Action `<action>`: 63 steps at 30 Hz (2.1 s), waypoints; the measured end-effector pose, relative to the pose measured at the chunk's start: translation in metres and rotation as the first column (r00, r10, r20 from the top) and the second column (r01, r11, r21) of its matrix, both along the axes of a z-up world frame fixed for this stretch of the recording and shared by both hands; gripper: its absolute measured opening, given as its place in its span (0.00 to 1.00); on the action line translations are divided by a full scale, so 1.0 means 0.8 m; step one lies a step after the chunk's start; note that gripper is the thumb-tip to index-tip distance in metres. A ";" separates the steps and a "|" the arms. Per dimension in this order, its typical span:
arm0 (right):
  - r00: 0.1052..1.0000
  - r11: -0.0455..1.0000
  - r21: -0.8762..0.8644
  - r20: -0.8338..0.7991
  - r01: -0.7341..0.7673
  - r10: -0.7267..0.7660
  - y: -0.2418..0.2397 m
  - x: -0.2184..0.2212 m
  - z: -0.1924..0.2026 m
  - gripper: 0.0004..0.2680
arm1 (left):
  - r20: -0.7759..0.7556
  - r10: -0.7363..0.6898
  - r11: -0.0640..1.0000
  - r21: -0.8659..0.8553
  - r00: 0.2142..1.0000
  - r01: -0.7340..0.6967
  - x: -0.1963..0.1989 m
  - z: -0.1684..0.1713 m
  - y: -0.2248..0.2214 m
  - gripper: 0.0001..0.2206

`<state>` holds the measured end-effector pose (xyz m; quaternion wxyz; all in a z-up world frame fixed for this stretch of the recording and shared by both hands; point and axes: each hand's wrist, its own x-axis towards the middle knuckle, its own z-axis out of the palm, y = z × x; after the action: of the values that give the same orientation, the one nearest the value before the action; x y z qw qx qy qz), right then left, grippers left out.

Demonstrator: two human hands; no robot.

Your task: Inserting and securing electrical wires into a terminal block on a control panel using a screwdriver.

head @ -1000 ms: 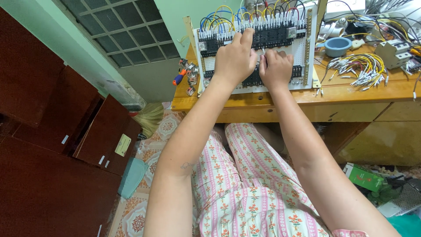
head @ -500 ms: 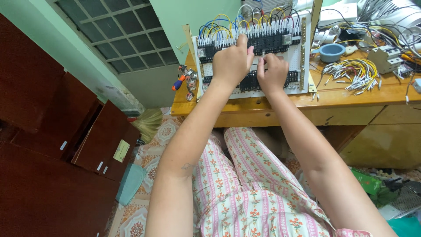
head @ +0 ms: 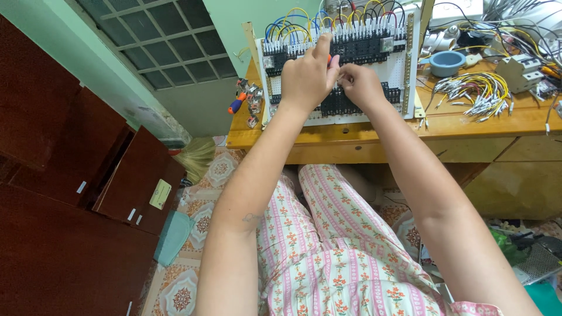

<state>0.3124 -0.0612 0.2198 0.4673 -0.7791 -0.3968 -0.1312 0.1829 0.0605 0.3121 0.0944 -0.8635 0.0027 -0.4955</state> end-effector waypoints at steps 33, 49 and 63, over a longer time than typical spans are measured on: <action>0.969 0.993 0.107 0.237 0.047 -0.071 -0.031 -0.018 0.018 0.13 | 0.107 -0.144 0.961 -0.222 0.984 0.165 -0.071 0.027 -0.023 0.18; 0.758 0.848 -0.055 0.482 0.527 -0.439 -0.312 0.156 -0.049 0.03 | 0.405 -0.278 -0.532 -0.820 0.871 0.212 -0.297 -0.332 0.025 0.14; 0.995 0.884 0.460 0.007 0.084 -0.097 -0.278 0.038 -0.038 0.07 | 0.580 -0.255 -0.572 -0.735 0.773 0.363 -0.306 -0.353 0.019 0.21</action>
<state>0.3432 -0.2833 0.1895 0.6257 -0.6621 -0.3246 -0.2544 -0.0619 0.0754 0.0295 -0.8312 -0.4587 -0.1193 -0.2908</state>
